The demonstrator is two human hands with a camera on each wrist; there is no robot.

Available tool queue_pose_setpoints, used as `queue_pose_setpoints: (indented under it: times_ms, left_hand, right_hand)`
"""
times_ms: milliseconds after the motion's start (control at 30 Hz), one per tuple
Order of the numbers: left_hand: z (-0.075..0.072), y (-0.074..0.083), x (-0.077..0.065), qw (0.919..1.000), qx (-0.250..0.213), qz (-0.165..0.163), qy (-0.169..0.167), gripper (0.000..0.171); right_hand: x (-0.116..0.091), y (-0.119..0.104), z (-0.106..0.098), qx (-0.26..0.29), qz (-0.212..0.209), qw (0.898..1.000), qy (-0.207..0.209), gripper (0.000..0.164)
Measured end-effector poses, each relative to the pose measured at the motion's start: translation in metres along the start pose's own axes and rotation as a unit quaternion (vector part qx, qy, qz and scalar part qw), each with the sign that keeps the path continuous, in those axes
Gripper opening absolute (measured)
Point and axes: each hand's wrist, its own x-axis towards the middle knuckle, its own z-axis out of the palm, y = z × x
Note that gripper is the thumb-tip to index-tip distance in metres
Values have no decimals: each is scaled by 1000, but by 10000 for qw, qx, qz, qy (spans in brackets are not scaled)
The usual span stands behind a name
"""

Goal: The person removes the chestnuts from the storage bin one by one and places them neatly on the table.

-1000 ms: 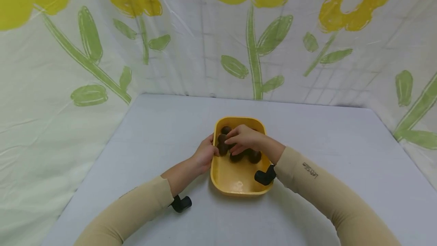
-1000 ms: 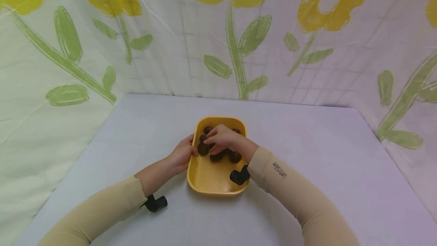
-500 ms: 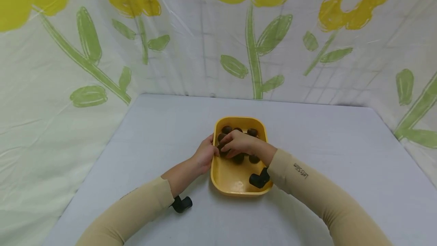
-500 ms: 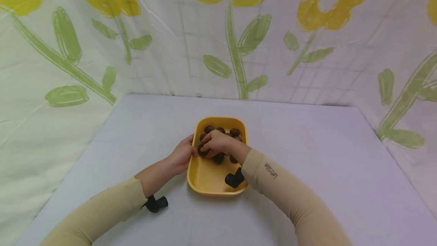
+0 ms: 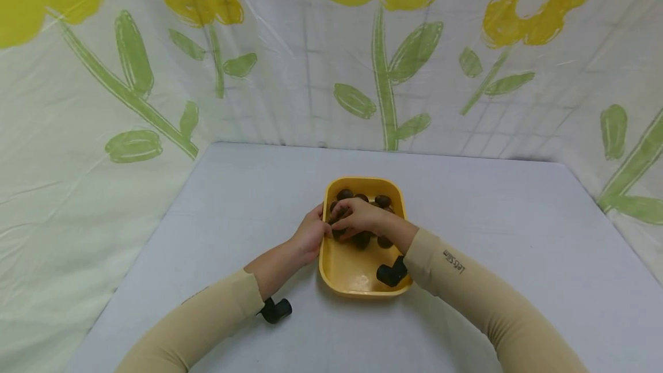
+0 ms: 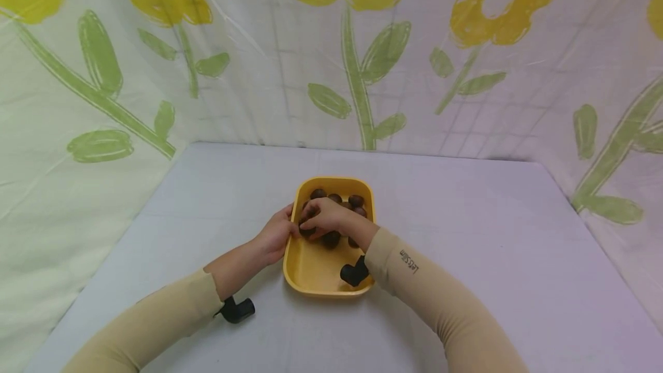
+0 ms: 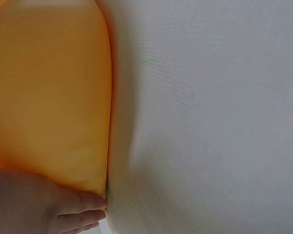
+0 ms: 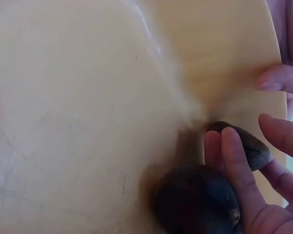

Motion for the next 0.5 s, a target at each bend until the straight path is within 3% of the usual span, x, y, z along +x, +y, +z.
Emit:
queue_pose_setpoints:
  times_ms: [333, 500]
  left_hand:
    - [-1, -1, 0, 10000, -19, 19, 19, 84]
    - [-1, -1, 0, 10000, -4, 40, -28, 83]
  right_hand:
    - [1, -1, -1, -287, -167, 9994, -114, 28]
    - [-8, -10, -13, -320, -299, 9990, 111, 30]
